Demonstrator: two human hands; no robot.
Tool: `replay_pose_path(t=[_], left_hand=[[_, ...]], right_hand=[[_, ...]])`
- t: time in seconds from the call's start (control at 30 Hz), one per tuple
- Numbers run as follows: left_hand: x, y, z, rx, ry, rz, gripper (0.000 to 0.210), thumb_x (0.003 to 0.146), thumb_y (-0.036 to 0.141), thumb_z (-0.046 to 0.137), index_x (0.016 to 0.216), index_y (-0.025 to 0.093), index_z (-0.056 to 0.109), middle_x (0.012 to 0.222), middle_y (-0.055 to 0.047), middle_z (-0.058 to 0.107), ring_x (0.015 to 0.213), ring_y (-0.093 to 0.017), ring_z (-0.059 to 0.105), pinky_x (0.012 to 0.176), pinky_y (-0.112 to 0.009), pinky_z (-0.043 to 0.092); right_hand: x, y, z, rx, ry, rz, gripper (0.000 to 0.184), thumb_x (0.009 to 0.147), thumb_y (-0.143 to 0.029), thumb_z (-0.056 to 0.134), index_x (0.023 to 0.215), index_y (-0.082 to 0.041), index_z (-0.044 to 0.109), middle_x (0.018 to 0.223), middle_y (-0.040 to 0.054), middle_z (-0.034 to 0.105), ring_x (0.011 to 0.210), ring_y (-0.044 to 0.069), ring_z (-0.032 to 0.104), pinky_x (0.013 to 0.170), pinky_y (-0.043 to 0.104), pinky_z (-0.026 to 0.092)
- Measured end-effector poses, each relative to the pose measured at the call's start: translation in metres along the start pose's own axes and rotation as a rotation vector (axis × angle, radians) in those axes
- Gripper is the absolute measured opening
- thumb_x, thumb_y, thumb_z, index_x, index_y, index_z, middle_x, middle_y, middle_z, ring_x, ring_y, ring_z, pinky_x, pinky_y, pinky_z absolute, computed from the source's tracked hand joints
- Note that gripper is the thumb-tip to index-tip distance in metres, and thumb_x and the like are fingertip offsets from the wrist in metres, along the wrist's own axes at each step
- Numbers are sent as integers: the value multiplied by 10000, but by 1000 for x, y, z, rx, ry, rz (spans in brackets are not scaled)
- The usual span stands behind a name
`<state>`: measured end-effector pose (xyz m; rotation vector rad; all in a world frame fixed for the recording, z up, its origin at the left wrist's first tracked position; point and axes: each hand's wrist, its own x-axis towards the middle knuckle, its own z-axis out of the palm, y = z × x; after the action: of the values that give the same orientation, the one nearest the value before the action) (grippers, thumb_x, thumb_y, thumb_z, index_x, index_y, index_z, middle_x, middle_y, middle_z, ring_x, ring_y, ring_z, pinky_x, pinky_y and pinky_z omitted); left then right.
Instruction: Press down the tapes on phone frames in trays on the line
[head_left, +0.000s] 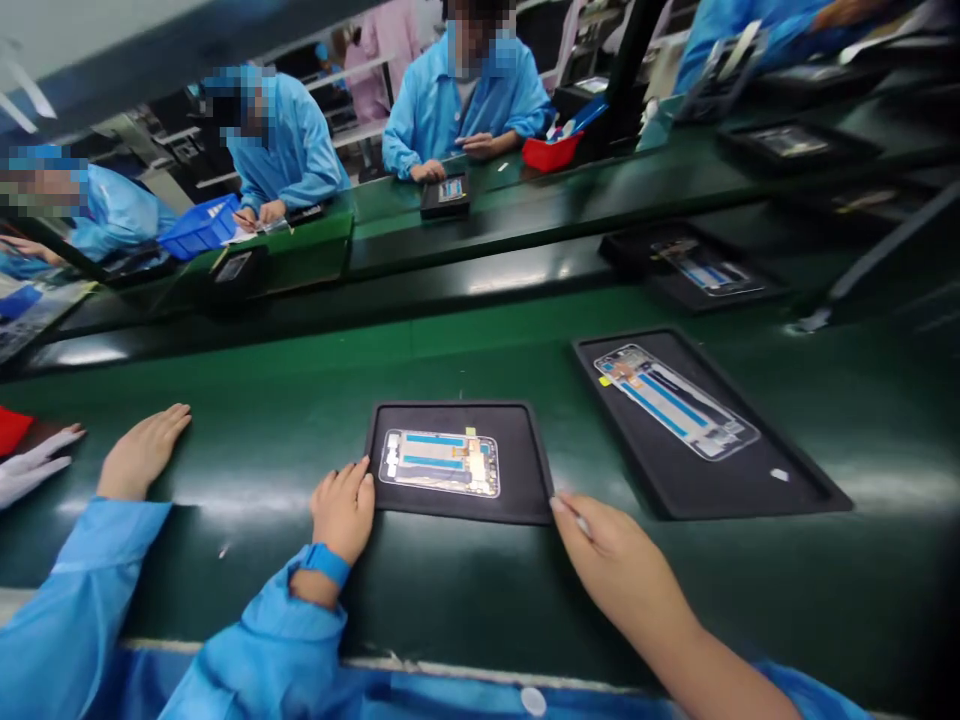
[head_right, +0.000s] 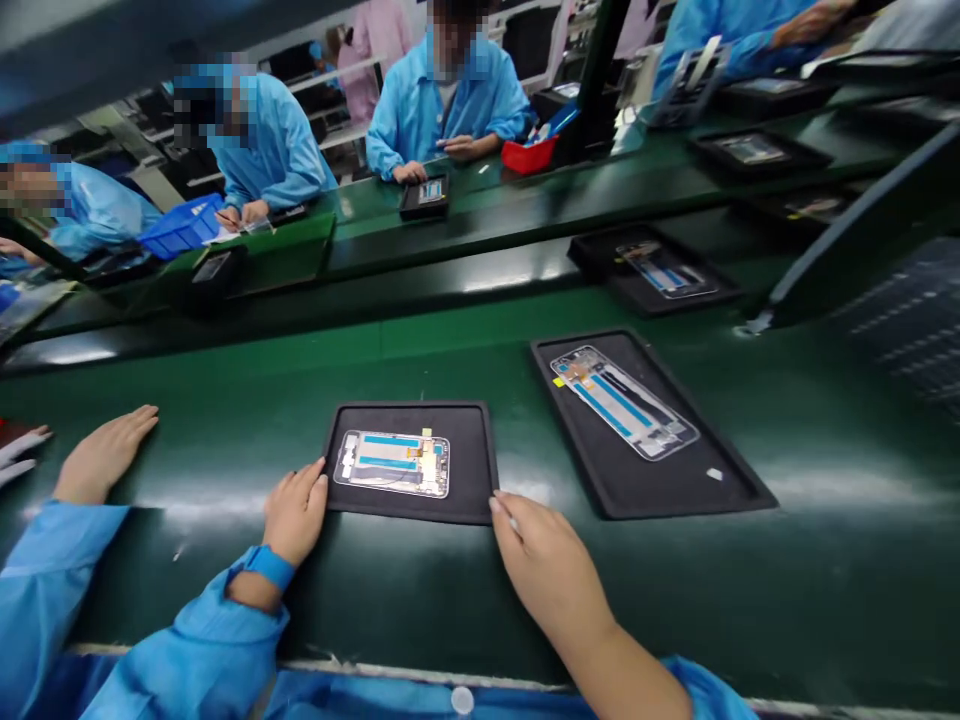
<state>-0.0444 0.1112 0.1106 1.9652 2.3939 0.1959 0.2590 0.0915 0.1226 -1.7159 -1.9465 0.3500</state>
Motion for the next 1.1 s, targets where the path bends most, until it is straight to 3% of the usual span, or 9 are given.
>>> replay_pose_path(t=[0.1,0.2,0.27,0.4,0.53,0.63,0.73,0.93,1.1], left_hand=[[10,5,1,-54,150,46,368,843,291,321,1080,163,571,1030,-94,616,982,-252,521,904,-454,357],[7,31,-7,-128,275,217,343,843,313,359,1022,125,583,979,-122,616,973,-267,514,923,-492,329],[4,55,-12,-206,226,395,290,838,302,404,1009,159,591,958,-88,621,1004,-266,490,930,-475,336],[-1,88,-13,-291,210,464,259,825,285,442,1003,183,600,978,-68,615,1038,-283,457,929,-477,340],[0,88,-9,-293,176,480,259,819,264,442,1002,179,606,969,-75,613,1029,-293,461,926,-494,343],[0,85,-9,-287,134,505,246,811,259,455,989,189,610,960,-65,616,1035,-290,463,942,-497,335],[0,86,-9,-296,124,509,228,805,249,468,973,193,612,954,-53,622,1024,-281,476,953,-495,332],[0,97,-10,-402,214,551,173,804,147,460,877,192,611,781,-8,652,885,-204,549,929,-433,370],[4,107,-11,-430,290,574,124,809,162,469,814,178,592,671,-12,614,778,-173,554,863,-375,431]], right_hand=[[28,-21,-4,30,-20,46,317,848,-357,359,850,-194,632,843,48,682,792,206,629,704,320,496],[51,-37,-6,38,-70,66,268,833,-330,402,846,-203,637,825,45,682,760,200,633,660,304,506],[63,-46,-3,55,-153,55,239,833,-299,415,829,-212,637,807,35,681,731,188,634,635,289,507],[75,-60,9,89,-315,-37,205,829,-244,438,900,-214,628,881,27,676,798,185,628,704,303,503],[80,-64,22,13,-432,-169,233,804,-170,459,973,-188,618,935,50,669,848,212,620,766,354,486],[83,-65,25,-28,-466,-180,247,787,-131,456,960,-161,629,877,74,679,796,230,629,738,376,492],[84,-66,23,71,-455,-20,237,779,-152,470,944,-181,638,883,68,679,806,229,629,735,371,495],[84,-67,8,481,-500,538,232,762,-327,512,948,-248,626,866,9,675,750,180,634,640,297,502],[80,-61,2,606,-522,721,361,748,-393,507,1077,-261,579,585,-35,597,501,145,558,472,262,428]])
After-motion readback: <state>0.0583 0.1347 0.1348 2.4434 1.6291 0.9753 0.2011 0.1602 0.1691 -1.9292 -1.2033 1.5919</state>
